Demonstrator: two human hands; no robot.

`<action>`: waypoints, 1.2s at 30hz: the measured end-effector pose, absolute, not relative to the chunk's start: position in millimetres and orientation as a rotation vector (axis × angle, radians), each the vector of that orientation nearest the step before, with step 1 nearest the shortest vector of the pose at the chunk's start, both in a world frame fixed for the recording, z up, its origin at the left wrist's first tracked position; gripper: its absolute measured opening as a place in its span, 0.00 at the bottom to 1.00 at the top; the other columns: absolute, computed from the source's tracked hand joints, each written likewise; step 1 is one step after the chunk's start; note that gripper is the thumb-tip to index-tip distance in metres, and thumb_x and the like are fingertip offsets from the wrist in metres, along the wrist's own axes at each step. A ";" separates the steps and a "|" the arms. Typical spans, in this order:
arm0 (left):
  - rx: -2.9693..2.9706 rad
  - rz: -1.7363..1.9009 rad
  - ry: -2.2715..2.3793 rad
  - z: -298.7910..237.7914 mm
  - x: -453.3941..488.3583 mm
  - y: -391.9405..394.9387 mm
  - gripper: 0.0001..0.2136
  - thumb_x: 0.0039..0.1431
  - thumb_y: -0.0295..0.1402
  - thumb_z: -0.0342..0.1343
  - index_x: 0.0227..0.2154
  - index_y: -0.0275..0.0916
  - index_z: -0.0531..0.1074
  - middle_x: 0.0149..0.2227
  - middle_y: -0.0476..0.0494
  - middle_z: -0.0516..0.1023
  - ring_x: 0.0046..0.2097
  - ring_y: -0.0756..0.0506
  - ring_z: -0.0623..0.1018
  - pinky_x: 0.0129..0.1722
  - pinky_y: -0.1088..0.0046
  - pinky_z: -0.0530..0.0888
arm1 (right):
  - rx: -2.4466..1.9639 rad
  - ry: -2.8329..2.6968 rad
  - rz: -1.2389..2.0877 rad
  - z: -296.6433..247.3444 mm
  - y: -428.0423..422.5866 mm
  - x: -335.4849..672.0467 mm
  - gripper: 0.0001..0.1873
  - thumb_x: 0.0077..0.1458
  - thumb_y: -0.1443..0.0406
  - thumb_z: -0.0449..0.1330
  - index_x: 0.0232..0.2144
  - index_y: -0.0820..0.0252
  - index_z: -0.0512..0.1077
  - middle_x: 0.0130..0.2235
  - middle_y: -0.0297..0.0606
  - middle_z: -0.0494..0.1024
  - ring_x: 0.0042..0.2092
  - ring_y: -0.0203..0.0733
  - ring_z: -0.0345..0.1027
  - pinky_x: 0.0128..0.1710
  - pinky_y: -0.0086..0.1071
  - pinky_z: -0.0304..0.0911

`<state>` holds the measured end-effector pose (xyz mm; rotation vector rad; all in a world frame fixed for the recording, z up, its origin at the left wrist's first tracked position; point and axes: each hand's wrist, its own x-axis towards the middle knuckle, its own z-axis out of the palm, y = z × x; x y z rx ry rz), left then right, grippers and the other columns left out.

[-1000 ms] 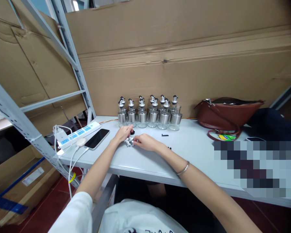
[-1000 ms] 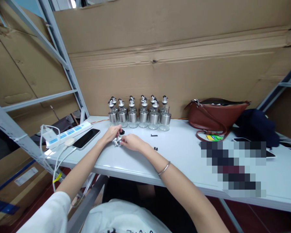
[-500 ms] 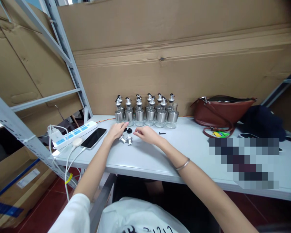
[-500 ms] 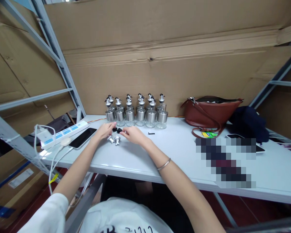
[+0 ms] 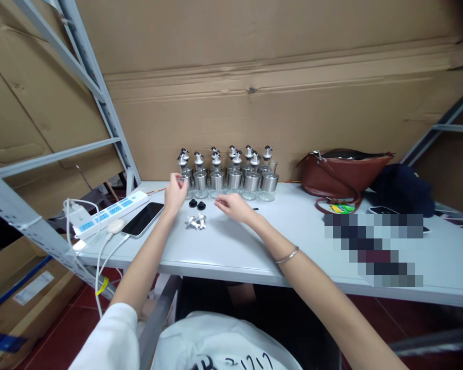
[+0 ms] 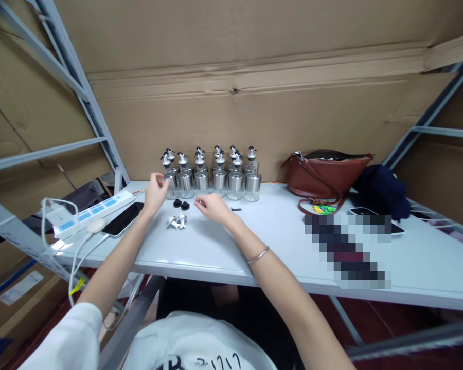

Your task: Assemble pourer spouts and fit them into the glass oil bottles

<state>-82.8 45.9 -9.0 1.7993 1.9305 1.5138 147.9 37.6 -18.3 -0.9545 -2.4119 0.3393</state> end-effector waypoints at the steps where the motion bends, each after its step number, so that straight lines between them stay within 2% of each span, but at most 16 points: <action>1: 1.757 1.618 1.934 -3.1 -84.8 55.3 0.15 0.64 0.35 0.55 0.52 0.36 0.68 0.52 0.39 0.72 0.48 0.41 0.76 0.46 0.56 0.75 | -0.962 -2.397 0.334 -17.4 38.0 148.8 0.13 0.63 0.61 0.58 0.46 0.63 0.70 0.45 0.40 0.75 0.41 0.41 0.72 0.41 0.40 0.71; 4: 1.661 1.803 1.902 11.6 -87.5 84.9 0.15 0.64 0.35 0.55 0.52 0.37 0.67 0.54 0.38 0.71 0.50 0.40 0.75 0.48 0.55 0.74 | -0.975 -2.343 0.320 -15.0 39.0 151.9 0.13 0.63 0.61 0.58 0.46 0.63 0.70 0.44 0.40 0.75 0.41 0.41 0.72 0.40 0.39 0.71; 9: 1.589 1.914 1.774 10.4 -81.6 110.6 0.14 0.64 0.35 0.55 0.50 0.36 0.69 0.51 0.39 0.73 0.48 0.41 0.76 0.46 0.57 0.76 | -0.961 -2.218 0.297 -13.2 41.1 157.1 0.12 0.63 0.61 0.57 0.45 0.63 0.71 0.44 0.39 0.75 0.40 0.40 0.73 0.40 0.39 0.71; 16: 1.513 2.220 1.506 17.5 -62.6 77.3 0.15 0.65 0.37 0.53 0.52 0.37 0.67 0.52 0.38 0.71 0.51 0.40 0.74 0.50 0.54 0.72 | -0.878 -1.914 0.235 -8.3 45.7 166.6 0.12 0.64 0.60 0.57 0.42 0.63 0.72 0.40 0.38 0.76 0.37 0.38 0.72 0.38 0.37 0.71; 17: 1.521 2.247 1.441 23.6 -57.6 70.0 0.15 0.66 0.37 0.52 0.52 0.37 0.65 0.52 0.38 0.71 0.51 0.40 0.74 0.52 0.54 0.71 | -0.856 -1.857 0.222 -7.1 45.4 167.8 0.12 0.64 0.60 0.56 0.41 0.63 0.72 0.40 0.37 0.76 0.37 0.38 0.72 0.38 0.37 0.70; 18: 1.535 2.256 1.372 29.8 -51.8 62.5 0.14 0.67 0.37 0.50 0.52 0.39 0.63 0.53 0.39 0.71 0.52 0.42 0.74 0.55 0.59 0.69 | -0.829 -1.798 0.209 -5.8 44.7 168.5 0.12 0.64 0.59 0.56 0.41 0.63 0.72 0.39 0.37 0.76 0.37 0.38 0.72 0.39 0.37 0.70; 21: 1.599 2.193 1.161 40.8 -29.1 38.0 0.13 0.65 0.39 0.52 0.48 0.42 0.61 0.50 0.42 0.72 0.53 0.45 0.74 0.56 0.66 0.66 | -0.730 -1.643 0.171 -1.6 38.6 168.1 0.17 0.65 0.55 0.52 0.42 0.62 0.71 0.39 0.39 0.75 0.40 0.41 0.71 0.42 0.40 0.67; 26: 1.614 1.916 0.940 16.4 15.3 -7.7 0.15 0.60 0.44 0.57 0.41 0.41 0.62 0.39 0.45 0.75 0.43 0.44 0.78 0.45 0.66 0.73 | -0.549 -1.579 0.183 4.9 22.4 161.7 0.25 0.65 0.47 0.42 0.44 0.56 0.69 0.37 0.41 0.74 0.40 0.45 0.69 0.40 0.40 0.65; 30: 1.567 1.725 0.815 -5.5 37.8 -31.0 0.18 0.58 0.48 0.57 0.41 0.41 0.62 0.38 0.45 0.76 0.39 0.45 0.79 0.42 0.66 0.74 | -0.469 -1.639 0.230 4.9 18.5 160.4 0.25 0.64 0.46 0.45 0.40 0.58 0.70 0.35 0.39 0.74 0.38 0.43 0.69 0.38 0.38 0.65; 36: 1.516 1.546 0.668 -4.0 43.0 -40.7 0.24 0.52 0.53 0.60 0.41 0.40 0.64 0.41 0.43 0.78 0.44 0.42 0.79 0.46 0.65 0.73 | -0.436 -1.713 0.330 -1.7 21.4 164.5 0.20 0.65 0.52 0.51 0.32 0.62 0.70 0.29 0.32 0.73 0.28 0.34 0.67 0.32 0.33 0.66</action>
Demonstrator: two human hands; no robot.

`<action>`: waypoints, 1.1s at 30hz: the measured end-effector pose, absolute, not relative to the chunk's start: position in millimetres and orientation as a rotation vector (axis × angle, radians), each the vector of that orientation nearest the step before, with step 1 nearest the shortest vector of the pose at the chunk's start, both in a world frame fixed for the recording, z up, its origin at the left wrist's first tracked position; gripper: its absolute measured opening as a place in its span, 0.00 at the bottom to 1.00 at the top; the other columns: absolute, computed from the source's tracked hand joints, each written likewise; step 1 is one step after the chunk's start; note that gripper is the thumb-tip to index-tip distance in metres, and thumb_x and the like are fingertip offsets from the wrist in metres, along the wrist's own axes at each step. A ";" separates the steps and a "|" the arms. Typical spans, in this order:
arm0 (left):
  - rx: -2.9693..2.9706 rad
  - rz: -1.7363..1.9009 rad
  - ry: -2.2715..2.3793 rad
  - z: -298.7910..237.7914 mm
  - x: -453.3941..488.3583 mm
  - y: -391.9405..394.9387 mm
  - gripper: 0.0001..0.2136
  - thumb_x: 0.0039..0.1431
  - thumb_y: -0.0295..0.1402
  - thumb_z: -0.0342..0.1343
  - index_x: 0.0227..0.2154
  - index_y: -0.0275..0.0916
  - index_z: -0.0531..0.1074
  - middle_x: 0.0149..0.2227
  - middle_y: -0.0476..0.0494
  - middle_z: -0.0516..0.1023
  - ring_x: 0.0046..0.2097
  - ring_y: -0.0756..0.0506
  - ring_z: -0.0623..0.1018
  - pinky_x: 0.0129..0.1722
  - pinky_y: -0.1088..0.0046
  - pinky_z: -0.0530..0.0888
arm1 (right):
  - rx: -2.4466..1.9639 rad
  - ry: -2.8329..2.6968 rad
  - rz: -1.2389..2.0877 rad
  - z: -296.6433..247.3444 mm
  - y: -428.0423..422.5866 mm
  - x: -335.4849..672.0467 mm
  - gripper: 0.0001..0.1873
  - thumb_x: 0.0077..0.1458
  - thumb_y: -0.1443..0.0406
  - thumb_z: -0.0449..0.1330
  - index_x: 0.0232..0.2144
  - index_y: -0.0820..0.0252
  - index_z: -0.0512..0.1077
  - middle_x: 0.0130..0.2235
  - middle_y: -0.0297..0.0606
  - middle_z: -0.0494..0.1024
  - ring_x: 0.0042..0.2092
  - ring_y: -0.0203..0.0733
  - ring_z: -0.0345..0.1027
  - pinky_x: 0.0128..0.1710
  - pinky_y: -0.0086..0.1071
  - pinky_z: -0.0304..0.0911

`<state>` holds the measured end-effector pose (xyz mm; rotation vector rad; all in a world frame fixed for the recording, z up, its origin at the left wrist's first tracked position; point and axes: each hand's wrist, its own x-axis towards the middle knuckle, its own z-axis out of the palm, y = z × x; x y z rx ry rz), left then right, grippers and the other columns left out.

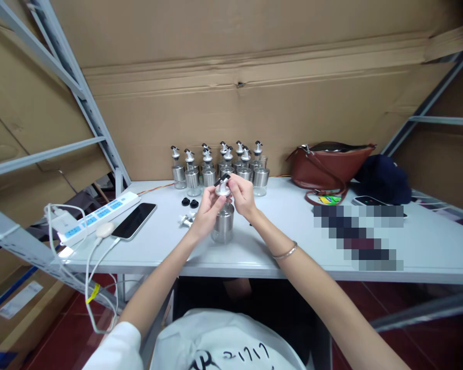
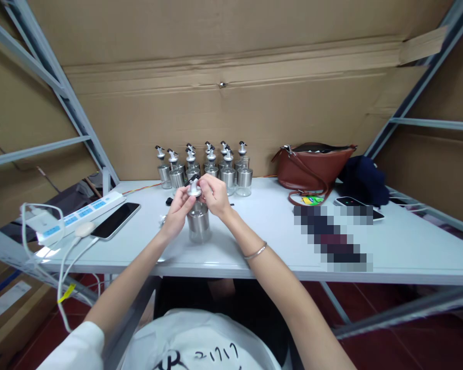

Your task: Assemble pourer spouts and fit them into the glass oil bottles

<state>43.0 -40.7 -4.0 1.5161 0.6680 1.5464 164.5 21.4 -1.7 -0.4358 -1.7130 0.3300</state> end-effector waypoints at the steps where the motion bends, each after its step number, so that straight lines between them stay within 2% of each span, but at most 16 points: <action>1: 1.509 1.529 0.656 -3.1 42.7 -41.7 0.24 0.52 0.53 0.60 0.42 0.40 0.65 0.42 0.42 0.78 0.45 0.42 0.78 0.46 0.66 0.73 | -0.430 -1.716 0.345 -2.6 20.8 165.2 0.19 0.65 0.53 0.52 0.32 0.63 0.71 0.29 0.32 0.73 0.28 0.34 0.67 0.32 0.32 0.66; 6: 1.488 1.455 0.616 -1.5 43.9 -43.9 0.25 0.51 0.53 0.61 0.43 0.38 0.72 0.42 0.41 0.80 0.48 0.39 0.77 0.47 0.65 0.72 | -0.392 -1.716 0.405 -2.9 12.9 170.2 0.21 0.65 0.51 0.51 0.32 0.62 0.71 0.29 0.33 0.73 0.29 0.35 0.67 0.33 0.33 0.66; 11: 1.480 1.442 0.605 -1.6 50.2 -45.0 0.25 0.51 0.53 0.61 0.42 0.36 0.75 0.43 0.40 0.80 0.51 0.36 0.76 0.51 0.63 0.70 | -0.393 -1.751 0.488 2.8 -7.0 172.6 0.29 0.61 0.43 0.47 0.27 0.59 0.71 0.29 0.37 0.74 0.33 0.42 0.69 0.38 0.37 0.64; 14: 1.481 1.495 0.618 -4.5 54.2 -48.2 0.25 0.54 0.53 0.58 0.46 0.38 0.74 0.48 0.41 0.78 0.54 0.38 0.74 0.55 0.63 0.67 | -0.413 -1.769 0.571 6.3 -22.3 171.0 0.25 0.61 0.45 0.49 0.32 0.57 0.73 0.35 0.40 0.77 0.39 0.46 0.71 0.41 0.39 0.65; 17: 1.494 1.541 0.641 -8.7 57.0 -50.6 0.26 0.55 0.54 0.56 0.47 0.39 0.73 0.48 0.42 0.78 0.53 0.38 0.74 0.56 0.64 0.67 | -0.426 -1.766 0.622 8.8 -32.4 170.0 0.22 0.63 0.48 0.48 0.37 0.56 0.72 0.38 0.40 0.78 0.42 0.46 0.71 0.44 0.39 0.65; 27: 1.535 1.653 0.679 -12.6 60.7 -55.2 0.26 0.56 0.56 0.53 0.45 0.39 0.74 0.46 0.41 0.80 0.52 0.39 0.75 0.52 0.66 0.69 | -0.456 -1.717 0.569 5.4 -40.1 166.1 0.24 0.61 0.44 0.47 0.38 0.54 0.70 0.40 0.42 0.76 0.44 0.49 0.70 0.46 0.42 0.63; 33: 1.522 1.686 0.698 -12.6 63.7 -56.6 0.26 0.56 0.56 0.53 0.46 0.41 0.74 0.48 0.42 0.79 0.56 0.37 0.73 0.56 0.63 0.67 | -0.492 -1.600 0.606 1.0 -45.2 161.0 0.25 0.59 0.41 0.49 0.38 0.54 0.69 0.39 0.43 0.76 0.44 0.50 0.69 0.46 0.43 0.63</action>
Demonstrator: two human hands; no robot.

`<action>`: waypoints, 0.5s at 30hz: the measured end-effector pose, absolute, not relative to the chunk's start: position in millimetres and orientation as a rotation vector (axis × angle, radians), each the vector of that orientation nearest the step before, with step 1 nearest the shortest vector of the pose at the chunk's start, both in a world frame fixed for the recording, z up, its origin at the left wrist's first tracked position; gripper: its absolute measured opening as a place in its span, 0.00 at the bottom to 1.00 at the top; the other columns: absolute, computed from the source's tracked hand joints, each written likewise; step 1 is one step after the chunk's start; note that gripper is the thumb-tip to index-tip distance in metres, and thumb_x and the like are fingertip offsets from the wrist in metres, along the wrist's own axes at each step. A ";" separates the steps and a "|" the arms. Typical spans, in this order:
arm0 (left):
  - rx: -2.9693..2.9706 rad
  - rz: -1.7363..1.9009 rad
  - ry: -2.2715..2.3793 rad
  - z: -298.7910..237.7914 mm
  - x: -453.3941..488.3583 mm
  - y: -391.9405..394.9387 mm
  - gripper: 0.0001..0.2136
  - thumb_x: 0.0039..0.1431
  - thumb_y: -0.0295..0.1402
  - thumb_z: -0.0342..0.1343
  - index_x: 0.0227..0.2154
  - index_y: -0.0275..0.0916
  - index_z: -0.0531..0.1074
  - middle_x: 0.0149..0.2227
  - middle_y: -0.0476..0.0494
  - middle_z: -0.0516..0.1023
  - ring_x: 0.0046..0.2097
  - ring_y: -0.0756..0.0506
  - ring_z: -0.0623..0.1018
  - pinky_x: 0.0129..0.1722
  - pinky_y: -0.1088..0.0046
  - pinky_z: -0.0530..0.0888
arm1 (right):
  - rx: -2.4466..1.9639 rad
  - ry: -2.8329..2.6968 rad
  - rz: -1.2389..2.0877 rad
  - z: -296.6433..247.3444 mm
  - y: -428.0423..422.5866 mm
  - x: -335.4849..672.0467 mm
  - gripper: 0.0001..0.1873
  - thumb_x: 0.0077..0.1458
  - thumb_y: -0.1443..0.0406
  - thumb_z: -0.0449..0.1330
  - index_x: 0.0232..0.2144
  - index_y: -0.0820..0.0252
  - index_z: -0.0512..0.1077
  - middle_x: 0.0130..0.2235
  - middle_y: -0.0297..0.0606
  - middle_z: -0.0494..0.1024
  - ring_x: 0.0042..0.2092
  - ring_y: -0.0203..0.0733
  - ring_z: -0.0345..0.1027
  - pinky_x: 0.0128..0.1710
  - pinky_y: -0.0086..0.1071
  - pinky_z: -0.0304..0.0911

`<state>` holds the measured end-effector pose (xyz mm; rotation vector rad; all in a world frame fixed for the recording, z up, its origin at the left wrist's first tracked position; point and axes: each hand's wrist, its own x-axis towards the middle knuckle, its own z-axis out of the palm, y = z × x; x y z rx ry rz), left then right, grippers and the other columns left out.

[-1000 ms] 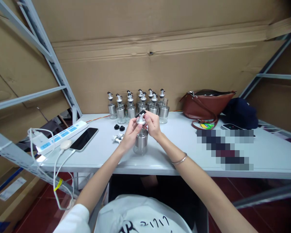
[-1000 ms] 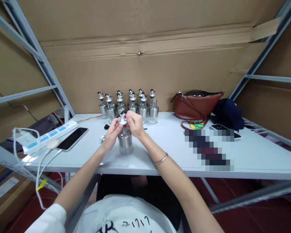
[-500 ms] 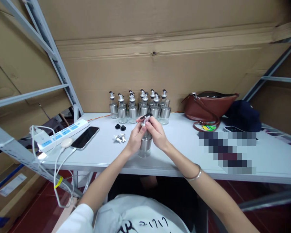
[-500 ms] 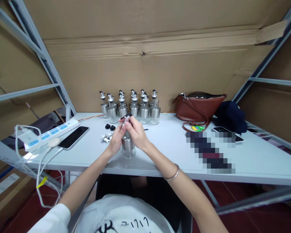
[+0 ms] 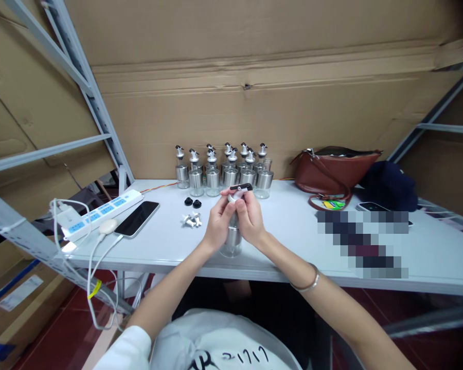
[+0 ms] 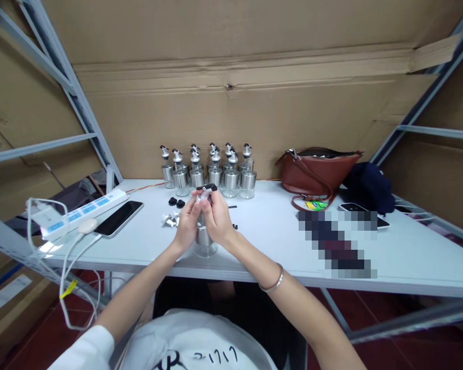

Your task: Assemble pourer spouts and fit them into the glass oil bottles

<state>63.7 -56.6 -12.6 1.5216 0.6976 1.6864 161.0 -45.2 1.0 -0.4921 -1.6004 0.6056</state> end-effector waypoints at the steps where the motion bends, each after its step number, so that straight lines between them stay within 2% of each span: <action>1: 1.516 1.689 0.703 -11.5 64.5 -57.6 0.26 0.56 0.56 0.53 0.46 0.41 0.75 0.48 0.42 0.79 0.55 0.37 0.73 0.56 0.63 0.67 | -0.497 -1.578 0.628 1.1 -46.4 160.3 0.25 0.59 0.41 0.49 0.38 0.54 0.69 0.39 0.43 0.76 0.44 0.50 0.69 0.46 0.43 0.63; 4: 1.502 1.693 0.719 -7.4 66.6 -60.9 0.26 0.55 0.57 0.53 0.44 0.41 0.76 0.45 0.42 0.80 0.53 0.37 0.74 0.54 0.63 0.68 | -0.504 -1.503 0.729 4.4 -50.4 159.3 0.24 0.57 0.41 0.52 0.35 0.54 0.70 0.38 0.41 0.77 0.39 0.47 0.70 0.43 0.40 0.65; 6: 1.498 1.691 0.727 -5.5 67.6 -62.8 0.26 0.54 0.57 0.54 0.43 0.41 0.76 0.42 0.43 0.80 0.50 0.38 0.76 0.51 0.64 0.70 | -0.510 -1.456 0.830 8.5 -52.6 159.8 0.23 0.57 0.43 0.54 0.32 0.54 0.71 0.35 0.38 0.77 0.32 0.42 0.68 0.35 0.36 0.66; 8: 1.497 1.683 0.730 -5.2 68.1 -63.8 0.27 0.53 0.58 0.54 0.43 0.40 0.76 0.38 0.43 0.80 0.45 0.39 0.77 0.47 0.65 0.71 | -0.519 -1.414 0.942 12.9 -53.7 161.0 0.22 0.56 0.45 0.56 0.29 0.55 0.71 0.32 0.36 0.77 0.24 0.36 0.62 0.23 0.31 0.61; 10: 1.496 1.674 0.724 -6.2 68.4 -64.2 0.27 0.53 0.58 0.54 0.44 0.40 0.75 0.33 0.44 0.80 0.39 0.41 0.78 0.42 0.67 0.72 | -0.522 -1.374 1.046 16.8 -53.0 162.4 0.21 0.55 0.46 0.58 0.26 0.57 0.71 0.29 0.35 0.76 0.19 0.32 0.55 0.16 0.28 0.52; 13: 1.498 1.659 0.696 -8.8 68.7 -63.7 0.28 0.54 0.58 0.52 0.46 0.40 0.73 0.26 0.48 0.76 0.32 0.44 0.76 0.38 0.68 0.72 | -0.518 -1.306 1.186 21.8 -48.3 164.6 0.20 0.53 0.47 0.60 0.26 0.58 0.70 0.27 0.34 0.76 0.16 0.29 0.52 0.12 0.27 0.45; 15: 1.509 1.629 0.661 -10.4 68.9 -62.4 0.28 0.55 0.58 0.51 0.46 0.40 0.73 0.24 0.49 0.75 0.30 0.45 0.76 0.35 0.69 0.72 | -0.517 -1.268 1.292 25.2 -43.5 166.7 0.19 0.53 0.48 0.59 0.26 0.58 0.70 0.25 0.35 0.75 0.16 0.31 0.55 0.10 0.27 0.45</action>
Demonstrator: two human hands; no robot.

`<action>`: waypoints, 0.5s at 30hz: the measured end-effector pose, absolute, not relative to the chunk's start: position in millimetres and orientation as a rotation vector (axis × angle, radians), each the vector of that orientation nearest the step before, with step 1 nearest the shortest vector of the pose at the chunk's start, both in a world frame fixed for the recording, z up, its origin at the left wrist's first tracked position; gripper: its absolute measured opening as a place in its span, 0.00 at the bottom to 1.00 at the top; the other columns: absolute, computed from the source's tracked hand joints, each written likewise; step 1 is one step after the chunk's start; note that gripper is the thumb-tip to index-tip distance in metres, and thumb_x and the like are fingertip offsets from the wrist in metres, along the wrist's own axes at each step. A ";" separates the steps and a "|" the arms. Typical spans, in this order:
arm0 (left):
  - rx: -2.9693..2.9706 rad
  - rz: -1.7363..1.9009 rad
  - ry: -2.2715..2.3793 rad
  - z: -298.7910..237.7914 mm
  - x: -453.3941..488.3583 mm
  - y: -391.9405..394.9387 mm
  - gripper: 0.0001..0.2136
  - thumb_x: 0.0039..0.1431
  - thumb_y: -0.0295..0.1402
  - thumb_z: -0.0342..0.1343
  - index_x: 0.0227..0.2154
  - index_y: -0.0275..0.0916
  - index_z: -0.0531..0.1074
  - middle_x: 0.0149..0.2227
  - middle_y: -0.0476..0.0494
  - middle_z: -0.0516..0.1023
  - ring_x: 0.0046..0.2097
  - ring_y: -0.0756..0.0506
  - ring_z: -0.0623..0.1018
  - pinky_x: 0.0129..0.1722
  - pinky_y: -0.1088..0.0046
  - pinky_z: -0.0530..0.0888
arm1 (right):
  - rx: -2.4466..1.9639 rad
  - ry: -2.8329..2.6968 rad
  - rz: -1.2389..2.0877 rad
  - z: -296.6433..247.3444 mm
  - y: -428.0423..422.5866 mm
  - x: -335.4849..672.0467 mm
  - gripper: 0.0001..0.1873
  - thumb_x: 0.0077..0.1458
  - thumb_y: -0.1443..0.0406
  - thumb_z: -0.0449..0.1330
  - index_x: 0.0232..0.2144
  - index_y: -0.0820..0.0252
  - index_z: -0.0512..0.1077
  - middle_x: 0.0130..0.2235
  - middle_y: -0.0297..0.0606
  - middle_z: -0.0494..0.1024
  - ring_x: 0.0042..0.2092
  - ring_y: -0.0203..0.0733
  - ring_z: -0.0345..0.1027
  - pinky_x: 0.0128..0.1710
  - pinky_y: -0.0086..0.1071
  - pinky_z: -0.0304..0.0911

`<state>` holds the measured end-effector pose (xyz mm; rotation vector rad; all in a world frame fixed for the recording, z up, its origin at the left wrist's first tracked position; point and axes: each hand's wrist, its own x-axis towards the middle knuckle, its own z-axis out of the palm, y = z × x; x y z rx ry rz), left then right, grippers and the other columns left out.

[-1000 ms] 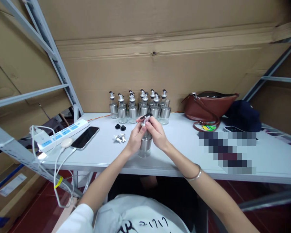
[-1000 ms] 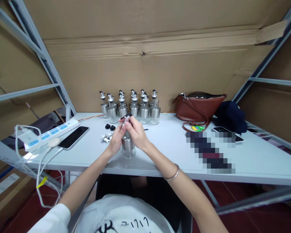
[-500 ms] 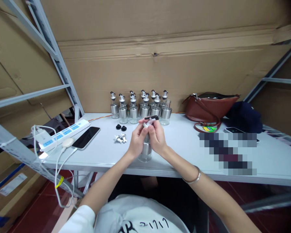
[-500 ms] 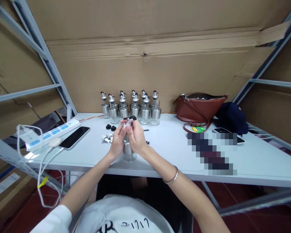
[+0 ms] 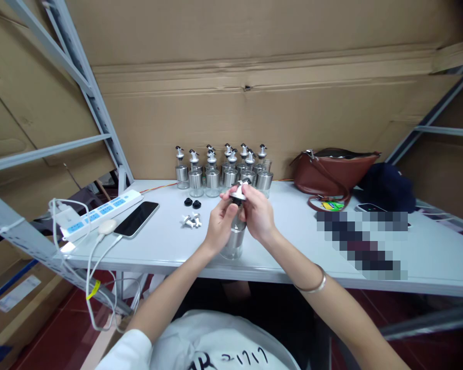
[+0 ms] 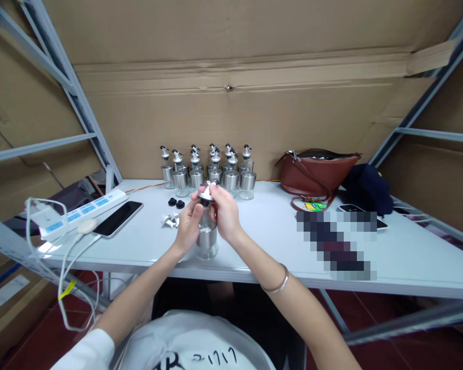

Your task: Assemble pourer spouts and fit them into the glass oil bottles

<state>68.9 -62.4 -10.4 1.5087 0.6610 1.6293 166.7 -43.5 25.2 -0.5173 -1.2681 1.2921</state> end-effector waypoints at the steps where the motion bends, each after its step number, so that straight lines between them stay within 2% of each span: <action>1: 1.519 1.608 0.639 -11.2 69.0 -61.4 0.28 0.56 0.59 0.50 0.45 0.39 0.73 0.24 0.49 0.74 0.29 0.45 0.76 0.34 0.69 0.72 | -0.518 -1.255 1.349 27.0 -40.9 168.0 0.19 0.53 0.49 0.58 0.27 0.58 0.69 0.25 0.35 0.75 0.17 0.33 0.59 0.09 0.27 0.45; 4: 1.552 1.546 0.582 -13.5 69.1 -58.1 0.28 0.57 0.59 0.48 0.43 0.38 0.74 0.24 0.48 0.75 0.28 0.45 0.76 0.31 0.70 0.71 | -0.513 -1.229 1.511 31.3 -34.1 172.6 0.16 0.55 0.51 0.56 0.28 0.58 0.68 0.24 0.37 0.74 0.21 0.40 0.67 0.08 0.27 0.49; 6: 1.569 1.530 0.562 -14.5 68.6 -57.0 0.29 0.57 0.60 0.47 0.41 0.37 0.73 0.24 0.47 0.74 0.29 0.45 0.76 0.31 0.70 0.71 | -0.502 -1.210 1.590 33.1 -30.9 175.4 0.15 0.56 0.53 0.54 0.29 0.58 0.68 0.25 0.37 0.75 0.23 0.41 0.69 0.08 0.27 0.51; 9: 1.603 1.520 0.564 -13.1 65.6 -60.4 0.25 0.56 0.56 0.53 0.41 0.38 0.73 0.25 0.48 0.74 0.30 0.46 0.76 0.33 0.70 0.72 | -0.482 -1.166 1.672 34.5 -27.6 179.1 0.13 0.57 0.55 0.54 0.30 0.57 0.68 0.27 0.37 0.76 0.24 0.40 0.69 0.11 0.28 0.55; 12: 1.623 1.563 0.611 -4.2 56.4 -67.3 0.19 0.56 0.50 0.58 0.41 0.40 0.72 0.27 0.48 0.74 0.32 0.46 0.76 0.36 0.70 0.72 | -0.467 -1.109 1.712 34.9 -25.4 183.2 0.12 0.58 0.57 0.53 0.29 0.57 0.69 0.26 0.34 0.75 0.26 0.40 0.70 0.19 0.31 0.64; 15: 1.607 1.719 0.684 14.6 36.2 -66.1 0.19 0.58 0.51 0.56 0.42 0.42 0.70 0.29 0.49 0.73 0.32 0.48 0.75 0.35 0.72 0.72 | -0.469 -1.064 1.726 33.2 -23.9 187.9 0.11 0.58 0.58 0.55 0.28 0.57 0.70 0.26 0.34 0.76 0.32 0.41 0.73 0.33 0.34 0.69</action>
